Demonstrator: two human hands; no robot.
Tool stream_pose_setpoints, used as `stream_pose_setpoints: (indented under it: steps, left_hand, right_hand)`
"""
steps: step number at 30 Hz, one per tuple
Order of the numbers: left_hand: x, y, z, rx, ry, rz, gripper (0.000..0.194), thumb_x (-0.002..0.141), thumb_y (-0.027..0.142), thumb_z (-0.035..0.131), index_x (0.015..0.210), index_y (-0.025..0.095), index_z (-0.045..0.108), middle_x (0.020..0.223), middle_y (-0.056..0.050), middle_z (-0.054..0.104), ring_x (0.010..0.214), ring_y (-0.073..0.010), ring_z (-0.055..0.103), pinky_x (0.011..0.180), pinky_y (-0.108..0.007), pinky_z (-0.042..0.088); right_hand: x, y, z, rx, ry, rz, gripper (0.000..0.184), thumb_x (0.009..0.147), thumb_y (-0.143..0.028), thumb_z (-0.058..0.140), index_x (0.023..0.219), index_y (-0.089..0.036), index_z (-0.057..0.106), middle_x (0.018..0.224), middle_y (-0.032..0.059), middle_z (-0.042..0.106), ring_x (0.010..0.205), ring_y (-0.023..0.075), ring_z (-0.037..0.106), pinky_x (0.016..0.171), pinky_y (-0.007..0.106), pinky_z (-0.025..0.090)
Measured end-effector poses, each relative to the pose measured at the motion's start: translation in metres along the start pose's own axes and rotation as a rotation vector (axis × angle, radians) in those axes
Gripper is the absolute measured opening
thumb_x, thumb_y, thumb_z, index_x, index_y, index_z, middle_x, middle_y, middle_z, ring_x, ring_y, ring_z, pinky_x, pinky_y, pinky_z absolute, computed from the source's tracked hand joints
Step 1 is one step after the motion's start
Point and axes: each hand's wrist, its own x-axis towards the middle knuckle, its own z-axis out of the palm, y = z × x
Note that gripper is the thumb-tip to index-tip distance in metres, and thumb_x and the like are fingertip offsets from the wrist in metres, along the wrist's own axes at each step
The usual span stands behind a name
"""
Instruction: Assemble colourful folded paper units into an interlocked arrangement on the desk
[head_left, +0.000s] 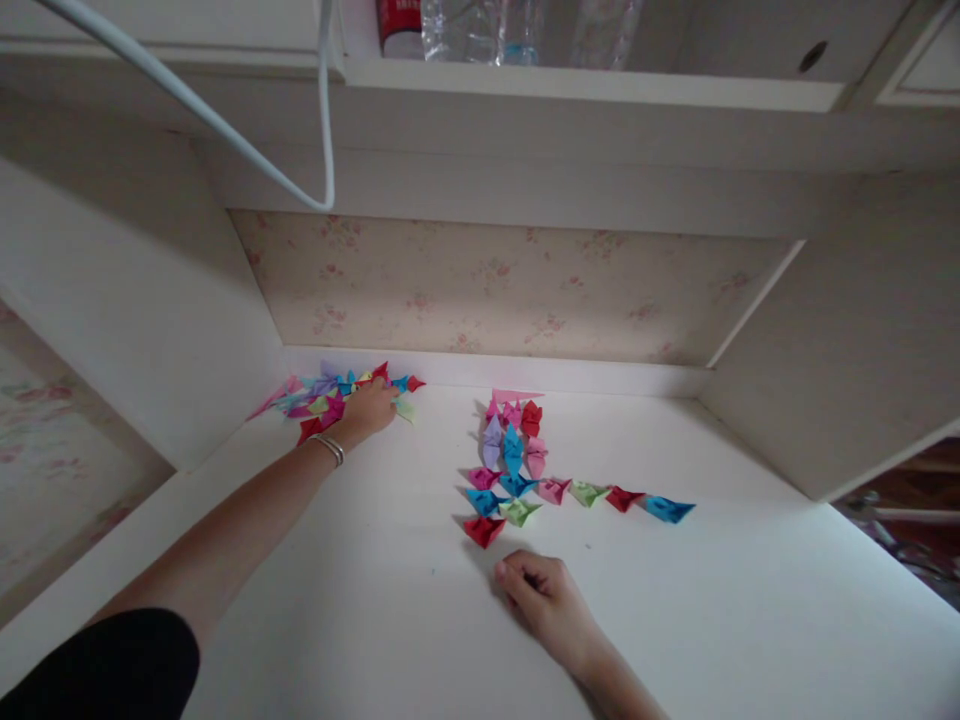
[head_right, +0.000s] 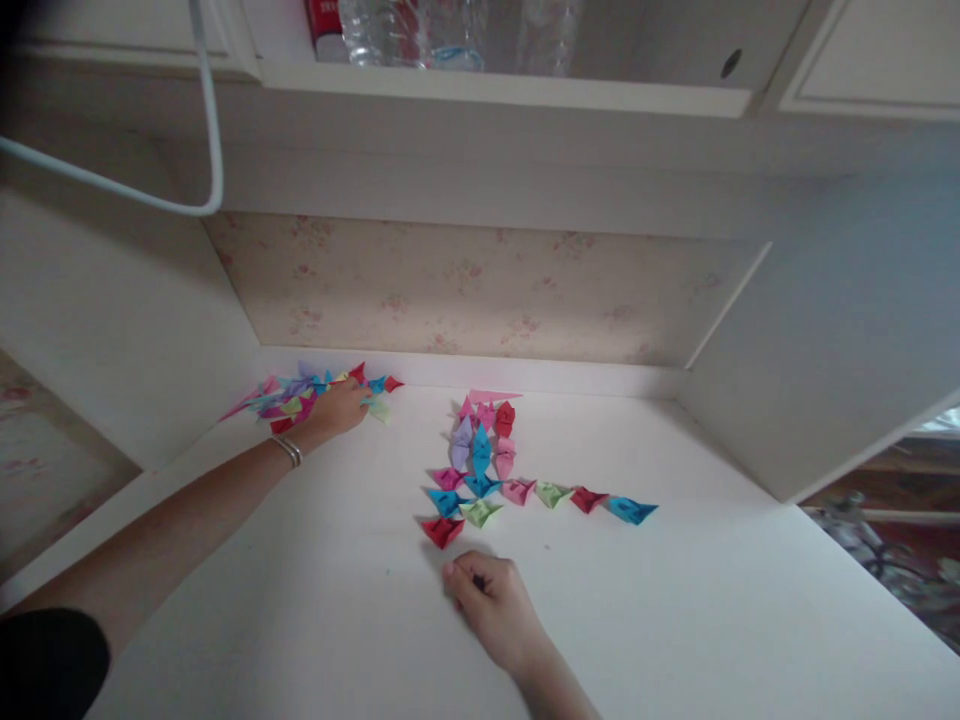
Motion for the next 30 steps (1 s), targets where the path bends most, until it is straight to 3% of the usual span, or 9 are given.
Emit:
stream_pose_setpoints:
  steps: [5, 12, 16, 21, 23, 28, 30]
  left_hand:
    - [0.011, -0.003, 0.013, 0.085, -0.016, -0.014, 0.029, 0.082, 0.013, 0.044, 0.096, 0.011, 0.068, 0.107, -0.018, 0.06, 0.104, -0.0294, 0.056, 0.09, -0.039, 0.042]
    - [0.003, -0.009, 0.021, 0.065, 0.014, -0.063, 0.036, 0.083, 0.007, 0.037, 0.105, 0.01, 0.065, 0.103, -0.021, 0.064, 0.094, -0.0304, 0.062, 0.083, -0.044, 0.047]
    - [-0.008, -0.014, 0.014, 0.024, 0.065, -0.061, 0.034, 0.085, 0.009, 0.036, 0.105, 0.007, 0.064, 0.104, -0.021, 0.065, 0.096, -0.028, 0.062, 0.085, -0.039, 0.046]
    - [-0.03, -0.021, -0.001, -0.104, 0.17, -0.081, 0.03, 0.088, 0.018, 0.042, 0.104, 0.013, 0.066, 0.109, -0.014, 0.067, 0.102, -0.0246, 0.061, 0.09, -0.035, 0.045]
    - [-0.042, -0.021, -0.003, -0.325, 0.191, -0.152, 0.026, 0.085, 0.022, 0.05, 0.103, 0.015, 0.068, 0.104, -0.01, 0.069, 0.098, -0.0239, 0.063, 0.089, -0.035, 0.047]
    - [-0.087, -0.002, 0.003, -1.453, 0.113, -0.405, 0.022, 0.07, 0.019, 0.072, 0.091, 0.012, 0.071, 0.095, -0.009, 0.071, 0.087, -0.0202, 0.066, 0.085, -0.034, 0.052]
    - [-0.108, 0.009, 0.007, -1.687, 0.099, -0.434, 0.019, 0.072, 0.015, 0.071, 0.091, 0.012, 0.07, 0.1, -0.01, 0.071, 0.092, -0.0185, 0.066, 0.088, -0.032, 0.053]
  right_hand:
    - [0.002, 0.0, -0.002, -0.013, 0.009, -0.019, 0.047, 0.089, -0.053, 0.046, 0.058, -0.018, 0.052, 0.056, -0.0017, 0.046, 0.052, 0.0096, 0.037, 0.049, 0.023, 0.027]
    - [0.005, -0.002, -0.004, 0.044, 0.009, 0.05, 0.045, 0.087, -0.054, 0.05, 0.06, -0.018, 0.054, 0.051, -0.0037, 0.042, 0.047, 0.0086, 0.034, 0.045, 0.023, 0.024]
    - [0.005, 0.001, -0.004, 0.082, 0.014, 0.074, 0.045, 0.086, -0.055, 0.05, 0.062, -0.018, 0.054, 0.051, -0.0042, 0.042, 0.046, 0.0084, 0.033, 0.045, 0.023, 0.022]
    - [0.005, 0.003, -0.003, 0.125, 0.01, 0.066, 0.045, 0.085, -0.058, 0.05, 0.065, -0.017, 0.054, 0.051, -0.0054, 0.04, 0.046, 0.0075, 0.029, 0.044, 0.022, 0.02]
    - [0.005, 0.002, -0.003, 0.122, 0.018, 0.066, 0.046, 0.085, -0.058, 0.051, 0.064, -0.017, 0.054, 0.05, -0.0056, 0.039, 0.045, 0.0075, 0.03, 0.044, 0.022, 0.021]
    - [0.005, 0.001, -0.002, 0.153, 0.064, 0.063, 0.045, 0.084, -0.057, 0.053, 0.063, -0.017, 0.054, 0.05, -0.0056, 0.041, 0.045, 0.0073, 0.029, 0.044, 0.023, 0.02]
    - [0.004, 0.001, -0.001, 0.158, 0.077, 0.058, 0.045, 0.084, -0.057, 0.053, 0.063, -0.017, 0.054, 0.049, -0.0057, 0.04, 0.045, 0.0074, 0.029, 0.044, 0.023, 0.019]
